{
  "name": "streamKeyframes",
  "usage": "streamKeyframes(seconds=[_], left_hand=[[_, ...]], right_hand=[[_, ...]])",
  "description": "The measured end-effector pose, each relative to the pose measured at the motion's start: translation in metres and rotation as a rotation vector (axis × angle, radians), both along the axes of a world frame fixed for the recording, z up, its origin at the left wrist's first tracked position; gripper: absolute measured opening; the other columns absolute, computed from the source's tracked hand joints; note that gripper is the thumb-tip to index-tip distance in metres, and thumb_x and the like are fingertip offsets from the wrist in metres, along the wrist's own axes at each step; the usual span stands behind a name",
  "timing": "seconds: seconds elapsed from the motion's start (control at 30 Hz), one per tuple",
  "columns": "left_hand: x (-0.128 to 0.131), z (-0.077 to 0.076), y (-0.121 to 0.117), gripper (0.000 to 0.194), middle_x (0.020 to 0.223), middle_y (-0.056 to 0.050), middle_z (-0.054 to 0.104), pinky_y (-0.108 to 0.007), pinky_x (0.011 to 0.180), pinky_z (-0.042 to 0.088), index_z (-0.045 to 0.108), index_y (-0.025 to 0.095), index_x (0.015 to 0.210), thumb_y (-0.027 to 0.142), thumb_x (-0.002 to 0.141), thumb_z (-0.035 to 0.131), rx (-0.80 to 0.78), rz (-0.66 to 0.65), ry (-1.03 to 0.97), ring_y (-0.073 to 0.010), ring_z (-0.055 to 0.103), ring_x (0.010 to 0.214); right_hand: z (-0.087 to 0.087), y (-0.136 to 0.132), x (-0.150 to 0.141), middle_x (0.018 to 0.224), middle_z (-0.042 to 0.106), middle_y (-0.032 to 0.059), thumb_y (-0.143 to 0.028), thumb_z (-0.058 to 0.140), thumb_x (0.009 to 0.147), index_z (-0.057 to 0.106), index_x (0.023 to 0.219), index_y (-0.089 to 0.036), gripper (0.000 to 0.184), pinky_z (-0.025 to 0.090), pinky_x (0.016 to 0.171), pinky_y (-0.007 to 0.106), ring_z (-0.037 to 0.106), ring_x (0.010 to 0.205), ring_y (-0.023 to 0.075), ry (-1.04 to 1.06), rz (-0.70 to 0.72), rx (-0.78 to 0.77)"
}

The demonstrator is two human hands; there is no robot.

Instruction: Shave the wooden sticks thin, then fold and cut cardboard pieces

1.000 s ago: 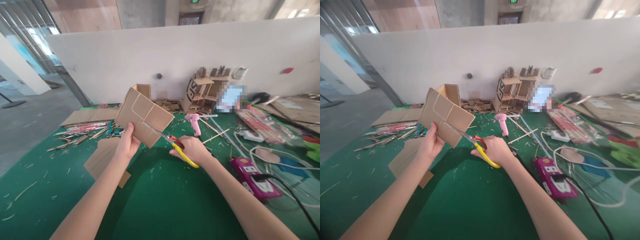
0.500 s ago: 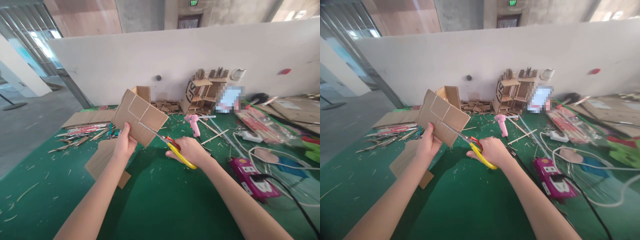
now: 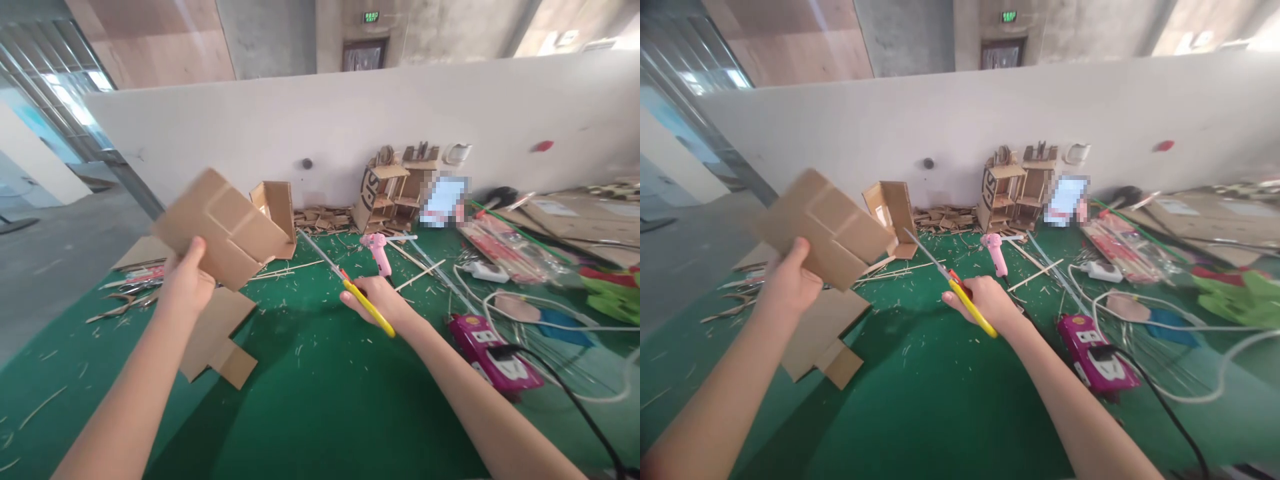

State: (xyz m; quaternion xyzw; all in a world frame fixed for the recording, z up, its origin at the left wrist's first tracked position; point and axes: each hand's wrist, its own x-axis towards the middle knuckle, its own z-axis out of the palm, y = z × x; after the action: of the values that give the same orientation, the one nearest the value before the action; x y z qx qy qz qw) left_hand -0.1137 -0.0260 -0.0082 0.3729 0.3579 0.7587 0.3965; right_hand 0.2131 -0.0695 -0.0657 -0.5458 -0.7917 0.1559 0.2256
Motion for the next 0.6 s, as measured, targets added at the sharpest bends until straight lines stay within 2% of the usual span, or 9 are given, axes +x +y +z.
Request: streamKeyframes(seconds=[0.1, 0.2, 0.27, 0.37, 0.47, 0.53, 0.6], left_hand=[[0.011, 0.006, -0.011, 0.038, 0.102, -0.004, 0.072, -0.032, 0.089, 0.052, 0.064, 0.019, 0.103, 0.025, 0.068, 0.079, -0.137, -0.119, 0.252, -0.0194, 0.066, 0.097], [0.029, 0.012, -0.019, 0.045, 0.094, -0.009, 0.072, -0.034, 0.07, 0.056, 0.062, 0.019, 0.103, 0.025, 0.063, 0.081, -0.256, -0.202, 0.499, -0.0243, 0.069, 0.081], [0.041, 0.016, -0.02, 0.042, 0.093, -0.01, 0.071, -0.032, 0.062, 0.055, 0.063, 0.018, 0.098, 0.019, 0.061, 0.082, -0.298, -0.32, 0.575, -0.026, 0.07, 0.076], [0.058, 0.02, -0.016, 0.04, 0.095, -0.009, 0.07, -0.029, 0.061, 0.054, 0.065, 0.018, 0.094, 0.011, 0.058, 0.081, -0.291, -0.475, 0.595, -0.0261, 0.069, 0.079], [0.073, 0.02, -0.011, 0.041, 0.098, -0.006, 0.069, -0.031, 0.078, 0.052, 0.068, 0.02, 0.094, 0.012, 0.056, 0.082, -0.224, -0.412, 0.713, -0.0269, 0.065, 0.093], [0.081, 0.016, -0.012, 0.05, 0.102, -0.006, 0.066, -0.033, 0.09, 0.047, 0.067, 0.022, 0.103, 0.017, 0.056, 0.084, -0.167, -0.266, 0.8, -0.0273, 0.061, 0.099], [0.087, 0.007, -0.017, 0.061, 0.111, -0.007, 0.062, -0.035, 0.099, 0.041, 0.061, 0.024, 0.116, 0.022, 0.06, 0.083, -0.093, -0.078, 0.789, -0.0273, 0.057, 0.108]], right_hand=[[-0.003, -0.001, -0.008, 0.068, 0.062, 0.0059, -0.068, 0.042, 0.082, 0.058, 0.071, -0.018, 0.054, 0.043, 0.054, 0.027, 0.059, 0.064, 0.0181, 0.398, 0.001, -0.127], [-0.006, -0.005, -0.02, 0.091, 0.066, 0.0081, -0.07, 0.041, 0.081, 0.06, 0.088, -0.02, 0.055, 0.052, 0.058, 0.031, 0.062, 0.084, 0.0218, 0.874, 0.035, -0.297], [-0.006, -0.008, -0.027, 0.09, 0.065, 0.0064, -0.07, 0.045, 0.079, 0.059, 0.093, -0.021, 0.053, 0.055, 0.058, 0.033, 0.063, 0.079, 0.0204, 1.087, 0.062, -0.394], [-0.006, -0.01, -0.034, 0.069, 0.059, 0.0001, -0.063, 0.055, 0.078, 0.057, 0.088, -0.021, 0.043, 0.052, 0.05, 0.033, 0.055, 0.052, 0.0144, 1.203, 0.075, -0.472], [-0.006, -0.008, -0.033, 0.06, 0.052, -0.0026, -0.056, 0.058, 0.077, 0.055, 0.084, -0.021, 0.036, 0.045, 0.043, 0.03, 0.047, 0.043, 0.012, 1.235, 0.074, -0.497], [-0.006, -0.005, -0.03, 0.061, 0.051, -0.0023, -0.054, 0.059, 0.077, 0.055, 0.087, -0.021, 0.035, 0.043, 0.042, 0.031, 0.047, 0.044, 0.0131, 1.242, 0.038, -0.48], [-0.006, -0.002, -0.026, 0.063, 0.053, -0.0007, -0.054, 0.055, 0.078, 0.054, 0.094, -0.022, 0.036, 0.044, 0.043, 0.032, 0.049, 0.046, 0.015, 1.207, -0.042, -0.404]])
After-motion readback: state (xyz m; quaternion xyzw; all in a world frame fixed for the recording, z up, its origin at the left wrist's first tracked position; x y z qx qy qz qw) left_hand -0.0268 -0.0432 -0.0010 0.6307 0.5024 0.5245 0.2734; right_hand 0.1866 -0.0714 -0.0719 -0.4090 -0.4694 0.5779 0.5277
